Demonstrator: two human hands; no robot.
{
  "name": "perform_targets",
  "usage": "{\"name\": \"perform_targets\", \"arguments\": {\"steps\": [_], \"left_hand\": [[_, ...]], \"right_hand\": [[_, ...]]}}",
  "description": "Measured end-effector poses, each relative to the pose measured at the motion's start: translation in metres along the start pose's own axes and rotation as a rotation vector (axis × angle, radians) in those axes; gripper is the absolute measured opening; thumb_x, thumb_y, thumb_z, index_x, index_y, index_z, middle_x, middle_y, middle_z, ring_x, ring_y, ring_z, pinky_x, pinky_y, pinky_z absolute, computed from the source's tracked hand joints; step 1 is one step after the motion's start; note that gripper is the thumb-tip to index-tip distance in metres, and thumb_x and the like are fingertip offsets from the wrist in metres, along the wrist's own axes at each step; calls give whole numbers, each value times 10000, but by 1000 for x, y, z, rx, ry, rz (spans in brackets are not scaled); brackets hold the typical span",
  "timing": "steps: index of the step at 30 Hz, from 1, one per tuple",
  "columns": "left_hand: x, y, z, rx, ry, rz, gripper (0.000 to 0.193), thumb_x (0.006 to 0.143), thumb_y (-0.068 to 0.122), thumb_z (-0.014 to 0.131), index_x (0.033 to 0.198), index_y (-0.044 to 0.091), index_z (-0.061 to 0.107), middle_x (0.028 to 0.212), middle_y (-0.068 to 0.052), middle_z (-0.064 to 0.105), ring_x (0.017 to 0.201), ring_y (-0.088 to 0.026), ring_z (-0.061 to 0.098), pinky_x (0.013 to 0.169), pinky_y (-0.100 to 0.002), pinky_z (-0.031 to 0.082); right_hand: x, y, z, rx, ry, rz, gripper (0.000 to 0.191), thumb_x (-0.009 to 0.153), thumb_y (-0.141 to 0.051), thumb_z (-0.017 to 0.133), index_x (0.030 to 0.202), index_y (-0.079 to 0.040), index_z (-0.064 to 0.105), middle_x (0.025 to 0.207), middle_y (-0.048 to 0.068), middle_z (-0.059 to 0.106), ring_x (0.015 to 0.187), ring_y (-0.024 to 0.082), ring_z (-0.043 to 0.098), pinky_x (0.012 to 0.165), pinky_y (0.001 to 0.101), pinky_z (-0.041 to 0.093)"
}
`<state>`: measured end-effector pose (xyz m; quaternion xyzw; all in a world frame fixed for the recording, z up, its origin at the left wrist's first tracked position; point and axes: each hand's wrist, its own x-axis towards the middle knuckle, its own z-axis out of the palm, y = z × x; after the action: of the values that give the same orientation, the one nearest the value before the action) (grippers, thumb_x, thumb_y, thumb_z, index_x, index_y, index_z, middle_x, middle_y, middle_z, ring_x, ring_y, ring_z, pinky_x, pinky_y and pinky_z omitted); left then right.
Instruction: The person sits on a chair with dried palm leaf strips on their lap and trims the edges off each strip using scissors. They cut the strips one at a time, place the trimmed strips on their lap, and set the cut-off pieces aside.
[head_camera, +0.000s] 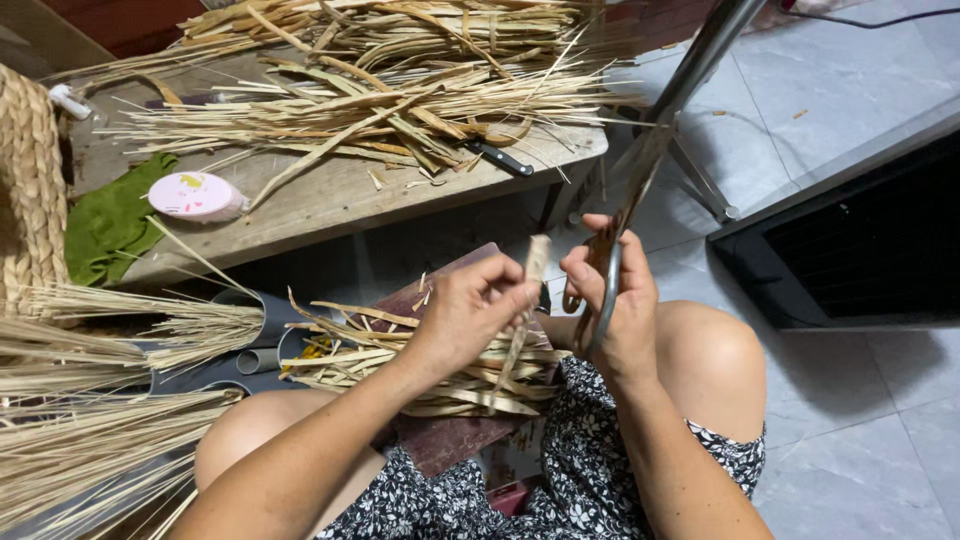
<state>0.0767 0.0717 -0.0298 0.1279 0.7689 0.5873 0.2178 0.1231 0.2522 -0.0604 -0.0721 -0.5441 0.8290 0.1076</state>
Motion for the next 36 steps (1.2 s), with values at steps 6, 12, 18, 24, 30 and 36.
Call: {"name": "perform_targets", "arguments": {"steps": [6, 12, 18, 24, 30, 36], "left_hand": [[10, -13, -22, -276, 129, 89, 149, 1006, 160, 674, 998, 15, 641, 796, 4, 680, 701, -39, 671, 596, -203, 586], [10, -22, -33, -285, 150, 84, 132, 1004, 146, 658, 1019, 20, 623, 784, 5, 668, 682, -33, 665, 570, -200, 574], [6, -21, -31, -330, 99, 98, 116, 1018, 125, 648, 1038, 11, 638, 786, -4, 673, 686, -34, 651, 577, -200, 571], [4, -16, -33, -407, 43, 95, 129, 1011, 135, 649, 1044, 11, 635, 795, 0, 668, 694, -29, 651, 597, -193, 573], [5, -13, -33, -368, 49, 64, 162, 1001, 158, 670, 988, 0, 634, 765, -17, 680, 670, -39, 663, 593, -202, 592], [4, -17, -30, -379, 25, 45, 162, 1005, 166, 669, 998, 6, 641, 778, -9, 675, 662, -34, 649, 590, -196, 580]], "right_hand": [[-14, 7, 14, -472, -179, -34, 685, 828, -216, 819, 1437, -81, 536, 1132, 23, 645, 980, 109, 613, 843, 257, 534], [-20, 7, 32, -666, -247, -149, 689, 784, -217, 867, 1381, -63, 558, 1164, 69, 649, 1068, 166, 647, 932, 305, 530], [-21, 7, 36, -671, -244, -177, 679, 781, -218, 869, 1370, -43, 579, 1141, 67, 659, 1018, 150, 656, 897, 285, 535], [-24, 14, 33, -573, -232, -196, 650, 796, -164, 872, 1370, -17, 605, 1129, 51, 690, 1014, 118, 648, 904, 267, 532], [-26, 28, 24, -458, -174, 50, 616, 807, -108, 873, 1380, -42, 657, 899, 7, 688, 812, 61, 613, 733, 219, 543], [-24, 33, 23, -334, -137, 50, 524, 844, -68, 841, 1332, -5, 660, 940, -29, 669, 829, 49, 594, 746, 218, 521]]}}
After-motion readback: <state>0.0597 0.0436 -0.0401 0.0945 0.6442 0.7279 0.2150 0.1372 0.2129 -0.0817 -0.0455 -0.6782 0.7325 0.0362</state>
